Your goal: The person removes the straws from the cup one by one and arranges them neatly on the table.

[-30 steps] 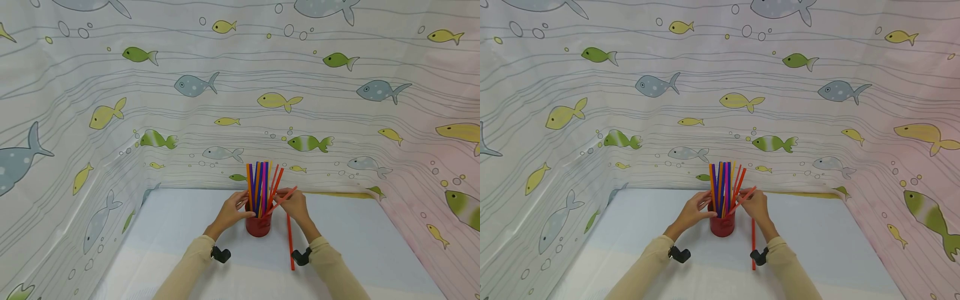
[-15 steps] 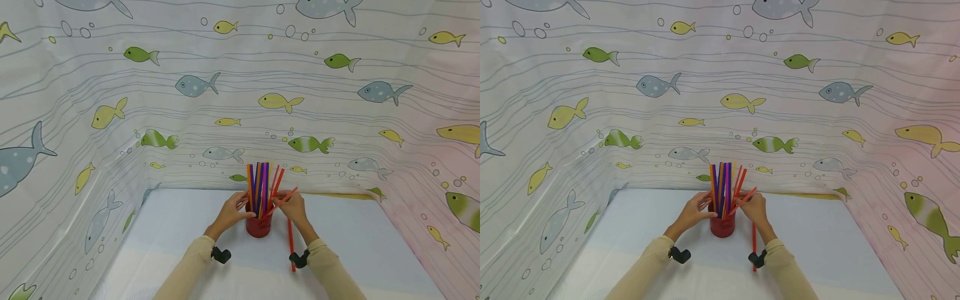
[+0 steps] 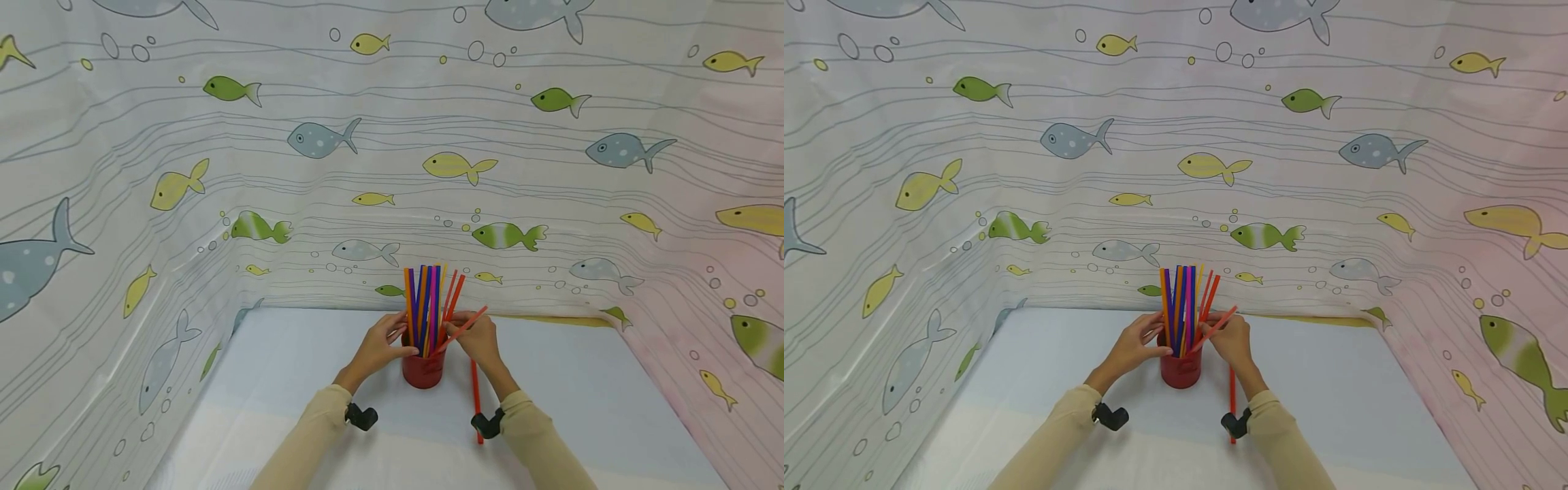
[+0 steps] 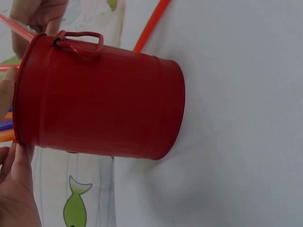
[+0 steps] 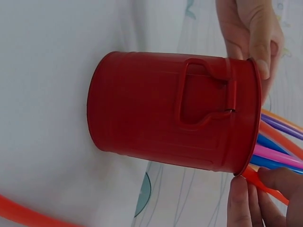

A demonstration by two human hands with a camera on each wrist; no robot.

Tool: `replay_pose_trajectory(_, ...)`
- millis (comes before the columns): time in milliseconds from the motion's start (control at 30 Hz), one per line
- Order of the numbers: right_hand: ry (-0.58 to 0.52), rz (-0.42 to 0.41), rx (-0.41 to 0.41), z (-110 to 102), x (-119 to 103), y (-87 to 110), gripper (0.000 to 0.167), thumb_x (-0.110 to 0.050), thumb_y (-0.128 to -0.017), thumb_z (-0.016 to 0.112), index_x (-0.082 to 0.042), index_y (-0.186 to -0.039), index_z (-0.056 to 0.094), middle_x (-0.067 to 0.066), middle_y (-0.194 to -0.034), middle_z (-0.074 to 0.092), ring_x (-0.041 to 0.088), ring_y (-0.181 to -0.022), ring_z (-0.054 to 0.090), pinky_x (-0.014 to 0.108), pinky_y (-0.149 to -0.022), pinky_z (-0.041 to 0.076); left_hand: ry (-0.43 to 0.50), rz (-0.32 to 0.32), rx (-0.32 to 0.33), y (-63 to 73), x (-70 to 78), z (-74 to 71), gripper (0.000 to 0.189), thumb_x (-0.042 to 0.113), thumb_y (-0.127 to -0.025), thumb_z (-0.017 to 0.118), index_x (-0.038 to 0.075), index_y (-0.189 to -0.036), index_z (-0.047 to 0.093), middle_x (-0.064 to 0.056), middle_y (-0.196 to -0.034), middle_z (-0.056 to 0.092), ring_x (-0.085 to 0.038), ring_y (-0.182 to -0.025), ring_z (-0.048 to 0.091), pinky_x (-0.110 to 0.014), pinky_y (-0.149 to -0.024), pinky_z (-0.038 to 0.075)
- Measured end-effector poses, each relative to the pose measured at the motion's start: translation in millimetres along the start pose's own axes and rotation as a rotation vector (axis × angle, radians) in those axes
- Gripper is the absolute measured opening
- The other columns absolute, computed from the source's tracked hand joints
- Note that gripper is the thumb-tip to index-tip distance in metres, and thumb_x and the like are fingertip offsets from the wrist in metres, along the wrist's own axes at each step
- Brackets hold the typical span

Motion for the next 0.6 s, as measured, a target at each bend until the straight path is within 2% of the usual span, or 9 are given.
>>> replay_pose_trajectory(400, -0.015, 0.004, 0.008, -4.8, -3.8, -2.2, 0.023, -0.021, -0.080, 0.081, -0.005, -0.095, 0.076, 0.005, -0.084, 0.074, 0.016, -0.073, 0.071, 0.027, -0.061, 0.058, 0.000, -0.005, -0.007, -0.7, -1.1, 1.0, 0.089, 0.024, -0.075, 0.084, 0.004, -0.148, 0.039, -0.008, -0.134, 0.049, -0.022, -0.127, 0.051, -0.025, -0.101, 0.045)
replay_pose_trajectory(600, 0.015, -0.057, 0.045, -13.2, -16.8, -5.2, 0.023, -0.018, -0.081, 0.080, -0.001, -0.097, 0.075, 0.008, -0.085, 0.074, 0.020, -0.078, 0.071, 0.027, -0.063, 0.058, -0.005, -0.021, 0.006, -1.1, -1.7, -0.1, 0.088, 0.023, -0.074, 0.085, 0.004, -0.147, 0.040, -0.008, -0.134, 0.050, -0.022, -0.126, 0.051, -0.031, -0.102, 0.045)
Point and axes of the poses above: each hand's wrist, its own y-axis away from the middle knuckle, its own z-axis out of the palm, x = y × z, the point moved 4 cm from there along -y, towards the middle knuckle
